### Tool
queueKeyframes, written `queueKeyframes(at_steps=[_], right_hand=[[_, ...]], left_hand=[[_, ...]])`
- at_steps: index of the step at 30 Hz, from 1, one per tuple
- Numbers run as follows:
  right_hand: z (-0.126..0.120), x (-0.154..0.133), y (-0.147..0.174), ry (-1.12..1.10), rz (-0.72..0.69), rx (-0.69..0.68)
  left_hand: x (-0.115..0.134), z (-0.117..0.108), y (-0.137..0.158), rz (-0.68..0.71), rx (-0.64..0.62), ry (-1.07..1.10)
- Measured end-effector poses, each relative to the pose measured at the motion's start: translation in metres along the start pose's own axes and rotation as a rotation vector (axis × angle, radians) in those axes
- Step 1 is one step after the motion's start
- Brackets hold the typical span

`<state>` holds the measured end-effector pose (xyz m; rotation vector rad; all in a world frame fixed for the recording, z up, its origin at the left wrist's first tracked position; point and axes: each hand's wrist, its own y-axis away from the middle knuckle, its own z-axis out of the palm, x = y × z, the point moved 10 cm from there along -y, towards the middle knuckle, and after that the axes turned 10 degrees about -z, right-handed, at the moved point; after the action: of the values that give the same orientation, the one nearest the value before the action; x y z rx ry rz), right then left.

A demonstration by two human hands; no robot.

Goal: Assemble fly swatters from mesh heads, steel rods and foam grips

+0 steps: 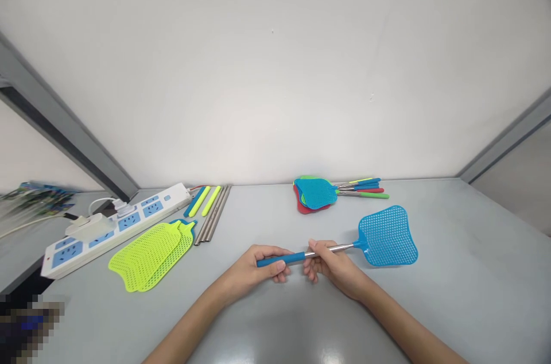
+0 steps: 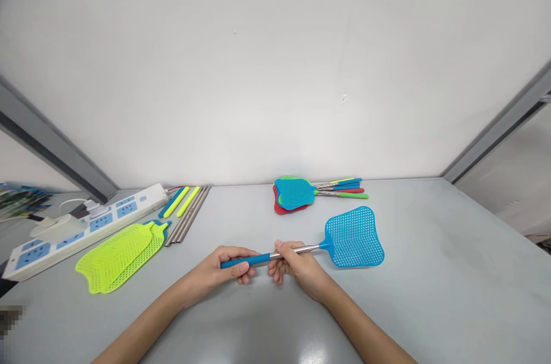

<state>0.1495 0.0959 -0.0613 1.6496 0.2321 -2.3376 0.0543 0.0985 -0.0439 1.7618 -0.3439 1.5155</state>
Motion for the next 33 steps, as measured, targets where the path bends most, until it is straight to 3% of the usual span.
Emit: queueKeyframes(at_steps=[33], right_hand=[[-0.0001,0.0017,0.0013,0.003,0.004,-0.005]], left_hand=[[-0.0008,-0.0039,-0.0008,-0.023,0.052,0.037]])
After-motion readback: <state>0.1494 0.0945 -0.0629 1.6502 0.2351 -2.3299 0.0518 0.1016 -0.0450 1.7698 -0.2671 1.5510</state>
